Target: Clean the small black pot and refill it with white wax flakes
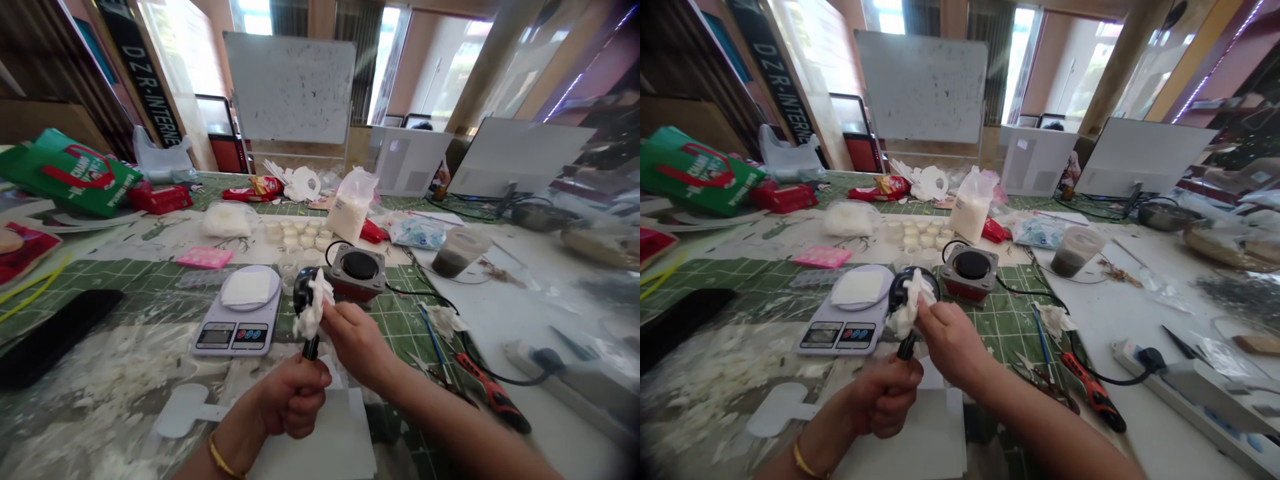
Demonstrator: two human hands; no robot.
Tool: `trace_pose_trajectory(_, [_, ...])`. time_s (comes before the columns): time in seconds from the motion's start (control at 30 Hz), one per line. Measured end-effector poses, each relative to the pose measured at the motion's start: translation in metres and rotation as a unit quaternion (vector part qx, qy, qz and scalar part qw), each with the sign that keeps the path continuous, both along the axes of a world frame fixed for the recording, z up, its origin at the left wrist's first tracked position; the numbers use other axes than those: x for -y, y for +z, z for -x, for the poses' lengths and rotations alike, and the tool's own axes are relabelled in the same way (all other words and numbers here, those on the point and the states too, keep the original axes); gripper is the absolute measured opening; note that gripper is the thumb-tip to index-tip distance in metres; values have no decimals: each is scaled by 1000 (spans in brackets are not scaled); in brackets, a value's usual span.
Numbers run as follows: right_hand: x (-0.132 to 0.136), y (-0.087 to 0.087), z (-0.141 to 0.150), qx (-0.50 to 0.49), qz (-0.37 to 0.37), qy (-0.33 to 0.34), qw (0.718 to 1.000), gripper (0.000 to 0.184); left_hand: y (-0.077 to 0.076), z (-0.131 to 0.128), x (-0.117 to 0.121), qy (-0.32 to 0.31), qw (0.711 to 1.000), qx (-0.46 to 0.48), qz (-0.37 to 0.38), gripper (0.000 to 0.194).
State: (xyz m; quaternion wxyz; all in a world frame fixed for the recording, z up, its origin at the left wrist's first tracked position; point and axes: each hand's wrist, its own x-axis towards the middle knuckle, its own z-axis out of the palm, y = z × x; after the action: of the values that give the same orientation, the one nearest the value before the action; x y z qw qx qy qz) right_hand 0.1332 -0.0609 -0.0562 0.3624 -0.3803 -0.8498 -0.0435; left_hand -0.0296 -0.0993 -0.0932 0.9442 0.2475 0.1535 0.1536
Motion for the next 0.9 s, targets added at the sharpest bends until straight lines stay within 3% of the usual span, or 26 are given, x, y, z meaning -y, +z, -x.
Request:
trace_pose_trajectory(0.13, [10, -1, 1, 23, -37, 37, 998, 37, 1, 1, -1, 1, 1000, -8, -11, 33])
trace_pose_trajectory(0.27, [-10, 21, 6, -4, 44, 83, 996, 38, 0, 0, 1, -9, 1000, -8, 0, 32])
trace_pose_trajectory(0.4, [-40, 34, 4, -85, 134, 35, 987, 30, 0, -1, 3, -29, 1000, 1, -1, 34])
trace_pose_trajectory(0.53, [-42, 24, -1, -104, 176, -18, 979, 25, 1, 4, 2, -13, 1000, 16, -22, 32])
trace_pose_trajectory(0.67, [-8, 2, 2, -102, 130, -13, 986, 24, 2, 9, 2, 2, 999, 32, -38, 30])
trace_pose_trajectory(0.73, [9, -5, 6, -70, 67, 6, 995, 27, 2, 8, 1, 1, 999, 38, -33, 30])
trace_pose_trajectory(0.83, [17, -1, 13, -9, -15, 50, 999, 33, 2, 5, 1, -24, 999, 48, -10, 33])
trace_pose_trajectory(0.9, [8, 11, 18, 6, -12, 63, 998, 36, 3, 3, 1, -28, 998, 48, 0, 35])
